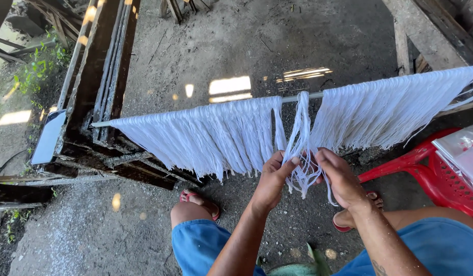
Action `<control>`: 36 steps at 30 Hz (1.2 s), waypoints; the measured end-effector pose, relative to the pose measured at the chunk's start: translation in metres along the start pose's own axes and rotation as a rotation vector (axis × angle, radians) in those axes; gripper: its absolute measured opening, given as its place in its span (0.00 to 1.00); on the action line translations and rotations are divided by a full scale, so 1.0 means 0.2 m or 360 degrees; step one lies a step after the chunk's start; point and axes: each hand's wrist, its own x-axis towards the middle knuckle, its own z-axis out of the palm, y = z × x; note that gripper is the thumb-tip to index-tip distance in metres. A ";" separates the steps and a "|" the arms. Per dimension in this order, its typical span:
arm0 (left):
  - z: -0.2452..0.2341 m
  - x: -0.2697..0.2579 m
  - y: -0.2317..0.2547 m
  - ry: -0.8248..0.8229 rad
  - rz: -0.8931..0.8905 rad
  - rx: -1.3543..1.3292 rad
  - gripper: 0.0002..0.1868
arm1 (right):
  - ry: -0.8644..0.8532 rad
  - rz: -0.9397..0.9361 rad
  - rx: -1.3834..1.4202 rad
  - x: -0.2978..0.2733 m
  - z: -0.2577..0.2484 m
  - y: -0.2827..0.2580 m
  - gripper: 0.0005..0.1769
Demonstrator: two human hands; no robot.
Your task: The person is organizing and separating bundles of white threads hanging from a metal bar in a workshop.
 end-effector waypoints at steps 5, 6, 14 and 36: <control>-0.07 0.06 -0.10 0.0008 0.0000 0.0019 0.10 | 0.0050 -0.0096 -0.0374 -0.01 0.03 -0.03 0.11; -0.12 0.09 -0.18 0.0031 -0.0001 -0.0043 0.09 | 0.0101 -0.0059 -0.0449 -0.01 0.01 -0.01 0.10; -0.11 0.08 -0.22 -0.0025 -0.0087 -0.0044 0.13 | 0.0095 -0.0038 -0.1042 0.04 0.10 -0.09 0.10; -0.18 0.02 -0.16 0.0088 -0.0156 0.0849 0.19 | 0.0001 0.0049 -0.0998 0.07 0.05 0.20 0.21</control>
